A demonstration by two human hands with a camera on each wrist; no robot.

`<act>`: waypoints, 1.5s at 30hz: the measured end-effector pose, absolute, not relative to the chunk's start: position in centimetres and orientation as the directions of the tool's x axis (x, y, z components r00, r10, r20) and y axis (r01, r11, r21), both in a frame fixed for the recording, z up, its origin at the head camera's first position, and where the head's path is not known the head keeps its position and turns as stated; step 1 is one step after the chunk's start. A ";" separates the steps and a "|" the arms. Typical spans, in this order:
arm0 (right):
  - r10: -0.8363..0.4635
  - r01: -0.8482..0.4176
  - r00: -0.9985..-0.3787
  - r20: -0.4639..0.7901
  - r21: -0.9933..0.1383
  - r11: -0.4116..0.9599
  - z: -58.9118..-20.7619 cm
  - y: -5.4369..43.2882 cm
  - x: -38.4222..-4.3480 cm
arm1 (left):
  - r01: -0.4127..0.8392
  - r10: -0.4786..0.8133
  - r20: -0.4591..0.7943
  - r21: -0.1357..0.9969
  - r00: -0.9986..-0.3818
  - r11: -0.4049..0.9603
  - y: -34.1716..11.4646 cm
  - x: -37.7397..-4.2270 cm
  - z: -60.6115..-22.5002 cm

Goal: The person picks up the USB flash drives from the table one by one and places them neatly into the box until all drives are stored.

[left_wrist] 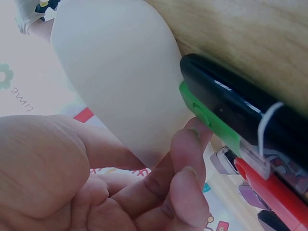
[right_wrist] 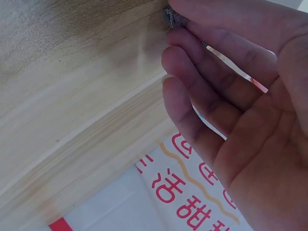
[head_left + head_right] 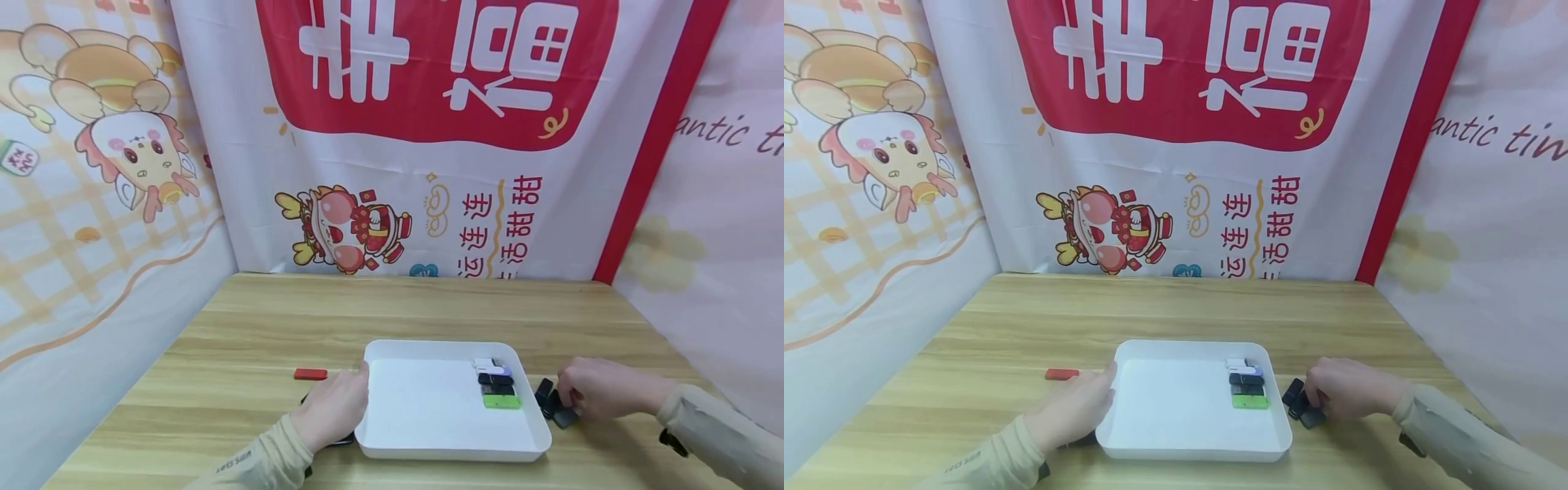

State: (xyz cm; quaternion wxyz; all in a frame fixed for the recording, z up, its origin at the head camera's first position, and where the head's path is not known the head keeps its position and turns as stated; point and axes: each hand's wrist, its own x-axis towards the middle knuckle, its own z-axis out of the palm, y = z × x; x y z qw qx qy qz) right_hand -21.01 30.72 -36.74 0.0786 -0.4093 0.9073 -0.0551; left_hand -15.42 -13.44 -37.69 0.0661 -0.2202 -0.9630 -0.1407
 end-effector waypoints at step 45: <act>-0.726 -0.696 -0.680 -0.100 -0.222 0.682 -37.8 30.8 -19.5 | 0.455 0.414 0.210 0.221 -0.886 0.863 -13.6 -15.4 -37.9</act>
